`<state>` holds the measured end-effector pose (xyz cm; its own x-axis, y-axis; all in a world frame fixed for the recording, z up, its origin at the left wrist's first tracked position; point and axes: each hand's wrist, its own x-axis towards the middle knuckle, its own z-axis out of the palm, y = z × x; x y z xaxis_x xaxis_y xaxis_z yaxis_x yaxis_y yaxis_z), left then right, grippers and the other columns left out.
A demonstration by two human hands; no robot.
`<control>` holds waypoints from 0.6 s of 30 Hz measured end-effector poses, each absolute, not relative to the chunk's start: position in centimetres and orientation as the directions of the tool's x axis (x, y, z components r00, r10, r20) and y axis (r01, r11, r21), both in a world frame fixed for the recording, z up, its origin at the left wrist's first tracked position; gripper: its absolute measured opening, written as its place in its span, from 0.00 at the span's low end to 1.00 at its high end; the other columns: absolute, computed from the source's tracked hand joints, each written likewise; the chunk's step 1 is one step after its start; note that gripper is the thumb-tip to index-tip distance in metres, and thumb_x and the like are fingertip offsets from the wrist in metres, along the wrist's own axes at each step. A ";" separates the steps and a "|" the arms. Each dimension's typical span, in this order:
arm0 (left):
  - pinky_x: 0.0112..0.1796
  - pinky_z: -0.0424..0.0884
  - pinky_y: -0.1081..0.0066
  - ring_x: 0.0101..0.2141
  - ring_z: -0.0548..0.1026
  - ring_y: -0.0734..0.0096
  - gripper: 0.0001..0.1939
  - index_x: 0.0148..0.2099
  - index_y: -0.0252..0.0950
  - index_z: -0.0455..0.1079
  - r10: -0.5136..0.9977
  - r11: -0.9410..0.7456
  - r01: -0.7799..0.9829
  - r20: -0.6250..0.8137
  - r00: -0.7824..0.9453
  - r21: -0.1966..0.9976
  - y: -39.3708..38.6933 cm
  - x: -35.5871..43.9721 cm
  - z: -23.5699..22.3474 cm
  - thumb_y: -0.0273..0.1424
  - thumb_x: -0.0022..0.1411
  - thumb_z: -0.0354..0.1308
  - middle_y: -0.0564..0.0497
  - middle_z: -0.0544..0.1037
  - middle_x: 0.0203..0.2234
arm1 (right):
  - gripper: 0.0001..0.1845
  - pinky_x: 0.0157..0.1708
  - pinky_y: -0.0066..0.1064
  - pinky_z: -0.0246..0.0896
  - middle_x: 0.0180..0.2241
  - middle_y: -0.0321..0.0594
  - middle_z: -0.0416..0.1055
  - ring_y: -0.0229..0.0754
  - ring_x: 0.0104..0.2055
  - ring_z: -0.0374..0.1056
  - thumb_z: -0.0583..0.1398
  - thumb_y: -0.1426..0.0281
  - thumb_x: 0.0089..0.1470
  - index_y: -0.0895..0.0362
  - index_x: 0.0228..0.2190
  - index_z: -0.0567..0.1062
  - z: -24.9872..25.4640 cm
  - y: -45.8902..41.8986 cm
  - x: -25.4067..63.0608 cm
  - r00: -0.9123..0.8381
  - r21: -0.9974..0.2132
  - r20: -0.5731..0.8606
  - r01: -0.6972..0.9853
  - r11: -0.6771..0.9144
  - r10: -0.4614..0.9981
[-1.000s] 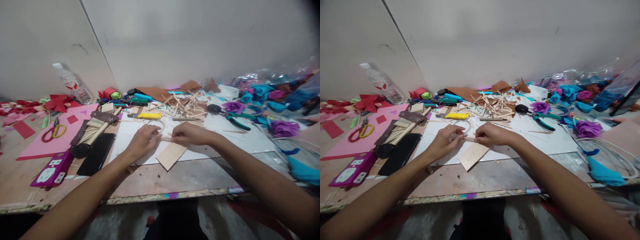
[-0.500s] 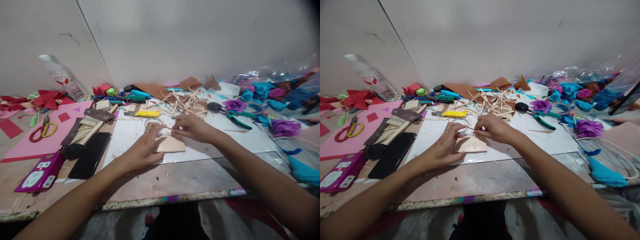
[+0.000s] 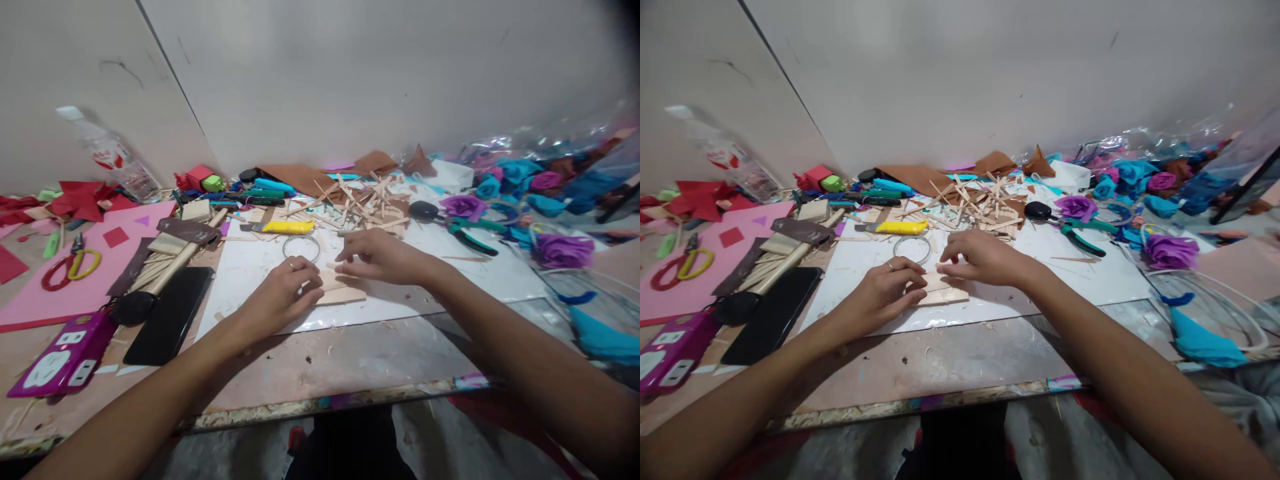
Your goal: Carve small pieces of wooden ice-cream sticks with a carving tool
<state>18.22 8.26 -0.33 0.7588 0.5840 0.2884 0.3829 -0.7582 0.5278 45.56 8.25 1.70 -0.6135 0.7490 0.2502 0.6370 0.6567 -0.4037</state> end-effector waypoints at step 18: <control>0.46 0.73 0.64 0.45 0.76 0.62 0.11 0.49 0.38 0.77 0.478 -0.827 0.289 0.333 0.813 0.483 8.1 18.5 -0.6 0.30 0.76 0.52 0.44 0.77 0.43 | 0.05 0.36 0.37 0.54 0.40 0.51 0.75 0.51 0.41 0.69 0.62 0.73 0.62 0.57 0.35 0.79 -1.2 10.5 47.1 -0.229 -0.214 0.258 0.934 0.286 0.939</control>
<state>18.49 8.10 -0.63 0.8125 0.4781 0.3335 0.2885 -0.8270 0.4826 47.14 10.54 -1.16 -0.2286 0.9387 0.2579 0.9339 0.2863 -0.2140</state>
